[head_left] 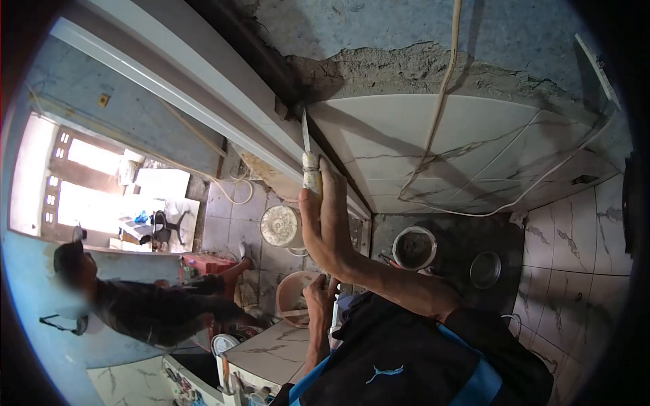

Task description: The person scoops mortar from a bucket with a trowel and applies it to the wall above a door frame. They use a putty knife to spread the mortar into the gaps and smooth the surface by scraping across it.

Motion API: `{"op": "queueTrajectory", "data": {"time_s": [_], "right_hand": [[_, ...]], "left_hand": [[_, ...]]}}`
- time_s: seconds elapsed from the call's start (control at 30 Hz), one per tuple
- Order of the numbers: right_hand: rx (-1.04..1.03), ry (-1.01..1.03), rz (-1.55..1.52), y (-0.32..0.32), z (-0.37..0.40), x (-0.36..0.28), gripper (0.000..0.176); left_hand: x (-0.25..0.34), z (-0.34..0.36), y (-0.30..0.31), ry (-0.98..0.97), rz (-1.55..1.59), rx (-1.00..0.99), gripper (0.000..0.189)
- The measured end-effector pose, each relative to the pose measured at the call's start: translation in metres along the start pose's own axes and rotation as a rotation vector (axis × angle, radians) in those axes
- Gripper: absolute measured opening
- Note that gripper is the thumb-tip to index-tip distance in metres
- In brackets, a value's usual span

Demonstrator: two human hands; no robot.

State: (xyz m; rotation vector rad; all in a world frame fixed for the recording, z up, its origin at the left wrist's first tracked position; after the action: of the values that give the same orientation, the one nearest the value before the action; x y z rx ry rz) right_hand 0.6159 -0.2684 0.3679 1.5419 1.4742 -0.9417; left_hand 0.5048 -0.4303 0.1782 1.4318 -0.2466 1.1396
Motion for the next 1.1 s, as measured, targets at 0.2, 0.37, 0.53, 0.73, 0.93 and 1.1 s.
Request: {"op": "queueTrajectory", "data": {"time_s": [0.2, 0.37, 0.53, 0.73, 0.93, 1.1], "right_hand": [[0.000, -0.035, -0.095, -0.029, -0.001, -0.011, 0.063], [-0.103, -0.136, -0.091, -0.042, -0.008, -0.016, 0.069], [-0.178, -0.117, -0.011, -0.032, -0.009, -0.015, 0.068], [-0.233, -0.016, -0.022, 0.015, -0.008, -0.011, 0.053], [-0.276, -0.028, 0.068, 0.086, -0.046, 0.010, 0.034], [-0.572, -0.446, 0.049, 0.079, -0.092, 0.032, 0.030]], "left_hand": [[-0.014, -0.003, 0.002, -0.085, -0.006, 0.022, 0.035], [-0.016, -0.003, 0.007, -0.043, -0.013, 0.014, 0.036], [-0.027, -0.001, 0.005, 0.001, -0.007, 0.002, 0.038], [-0.014, -0.007, 0.003, 0.004, -0.021, -0.024, 0.039], [-0.008, -0.004, 0.002, 0.084, 0.030, -0.026, 0.037], [-0.015, -0.003, -0.005, 0.062, 0.039, -0.039, 0.037]]}}
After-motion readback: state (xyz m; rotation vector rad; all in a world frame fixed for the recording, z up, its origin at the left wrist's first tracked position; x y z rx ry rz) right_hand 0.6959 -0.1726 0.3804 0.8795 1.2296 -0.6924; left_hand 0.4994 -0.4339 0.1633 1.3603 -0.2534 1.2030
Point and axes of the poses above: each hand's wrist, its own z-axis away from the middle knuckle, its own y-axis out of the back of the hand, x = y × z, the point moved 10 cm from there along -z, towards the middle knuckle, and after that the axes turned 7 degrees about -y, right-handed, at the moved point
